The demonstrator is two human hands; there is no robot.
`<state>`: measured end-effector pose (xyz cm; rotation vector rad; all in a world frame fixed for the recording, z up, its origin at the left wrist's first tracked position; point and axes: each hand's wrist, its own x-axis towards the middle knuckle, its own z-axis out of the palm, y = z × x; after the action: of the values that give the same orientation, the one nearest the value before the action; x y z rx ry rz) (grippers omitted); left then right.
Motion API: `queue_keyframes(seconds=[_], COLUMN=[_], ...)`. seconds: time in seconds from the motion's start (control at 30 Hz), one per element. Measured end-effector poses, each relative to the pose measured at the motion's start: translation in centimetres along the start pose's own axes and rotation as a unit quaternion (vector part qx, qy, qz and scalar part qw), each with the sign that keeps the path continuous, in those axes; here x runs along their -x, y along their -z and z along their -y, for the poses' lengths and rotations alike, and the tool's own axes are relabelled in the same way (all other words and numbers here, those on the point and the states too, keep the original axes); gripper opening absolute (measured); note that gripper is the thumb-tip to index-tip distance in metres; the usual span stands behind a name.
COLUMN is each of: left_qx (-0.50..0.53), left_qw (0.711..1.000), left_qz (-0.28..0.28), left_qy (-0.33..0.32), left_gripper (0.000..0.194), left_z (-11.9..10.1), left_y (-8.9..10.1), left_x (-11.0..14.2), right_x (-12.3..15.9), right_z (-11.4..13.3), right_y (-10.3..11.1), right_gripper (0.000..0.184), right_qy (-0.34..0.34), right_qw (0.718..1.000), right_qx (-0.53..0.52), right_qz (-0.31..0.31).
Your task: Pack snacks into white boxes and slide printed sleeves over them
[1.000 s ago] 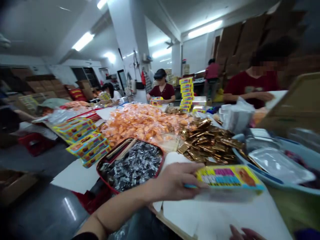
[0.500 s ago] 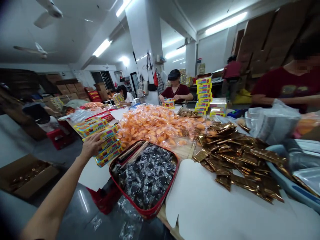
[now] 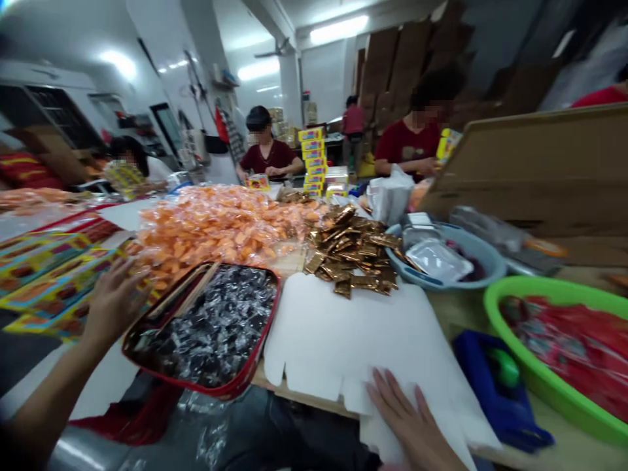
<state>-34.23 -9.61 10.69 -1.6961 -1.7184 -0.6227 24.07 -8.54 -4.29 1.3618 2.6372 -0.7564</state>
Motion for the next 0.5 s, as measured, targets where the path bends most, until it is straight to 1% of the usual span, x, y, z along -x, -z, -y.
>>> queue_keyframes(seconds=[0.03,0.07,0.1,0.13,0.17,0.2,0.23,0.27,0.3,0.33,0.37,0.4,0.43,0.47,0.5], left_qx=[0.067,0.137,0.202,0.260,0.315,0.365,0.412,0.449,0.473,0.486,0.488,0.483,0.475,0.470,0.469], left_qw=[0.997,0.989,0.972,0.950,0.918,0.875,0.822,0.768,0.720,0.683,0.659,0.645,0.637,0.630,0.622], left_qz=[0.008,0.035,0.092,0.151,0.224,0.305,0.383,0.448,0.500,0.539,0.566,0.585,0.601,0.613,0.622], left_qy=[-0.028,-0.051,-0.071,-0.084,-0.091,-0.092,-0.093,-0.088,-0.087,-0.086,-0.087,-0.089,-0.089,-0.083,-0.072], left_gripper=[0.025,0.024,0.024,0.025,0.025,0.026,0.026,0.027,0.027,0.027,0.027,0.028,0.029,0.029,0.029], left_z=[-2.9,-5.8,-8.8,-11.7,-14.5,-17.1,-19.4,-21.4,-23.1,-24.5,-25.6,-26.5,-27.2,-27.7,-28.2], left_y=[-0.1,-0.1,0.2,0.5,1.0,1.4,1.9,2.2,2.3,2.3,2.1,1.8,1.5,1.1,0.7], left_x=[0.2,0.7,1.4,2.1,2.8,3.6,4.2,4.8,5.4,6.0,6.5,7.1,7.8,8.4,9.0], right_x=[0.4,0.8,1.1,1.4,1.7,1.9,2.0,2.1,2.2,2.3,2.4,2.5,2.6,2.7,2.9], right_z=[0.7,1.2,1.6,1.7,1.7,1.4,1.1,0.7,0.3,0.0,-0.2,-0.3,-0.2,-0.1,0.1], right_y=[0.6,1.1,1.4,1.6,1.7,1.7,1.8,1.9,2.1,2.3,2.6,3.0,3.4,3.8,4.4], right_gripper=[0.094,0.095,0.094,0.092,0.090,0.086,0.083,0.081,0.080,0.080,0.079,0.076,0.068,0.056,0.042], right_qy=[-0.021,-0.032,-0.042,-0.046,-0.043,-0.038,-0.030,-0.019,-0.009,0.000,0.011,0.027,0.047,0.068,0.090], right_qw=[1.000,0.999,0.998,0.998,0.997,0.997,0.997,0.997,0.997,0.996,0.996,0.995,0.994,0.992,0.989], right_qx=[-0.004,-0.012,-0.020,-0.029,-0.038,-0.047,-0.055,-0.063,-0.071,-0.079,-0.087,-0.095,-0.102,-0.102,-0.093], right_qz=[0.023,0.038,0.043,0.044,0.043,0.040,0.037,0.036,0.034,0.033,0.029,0.024,0.009,-0.022,-0.071])
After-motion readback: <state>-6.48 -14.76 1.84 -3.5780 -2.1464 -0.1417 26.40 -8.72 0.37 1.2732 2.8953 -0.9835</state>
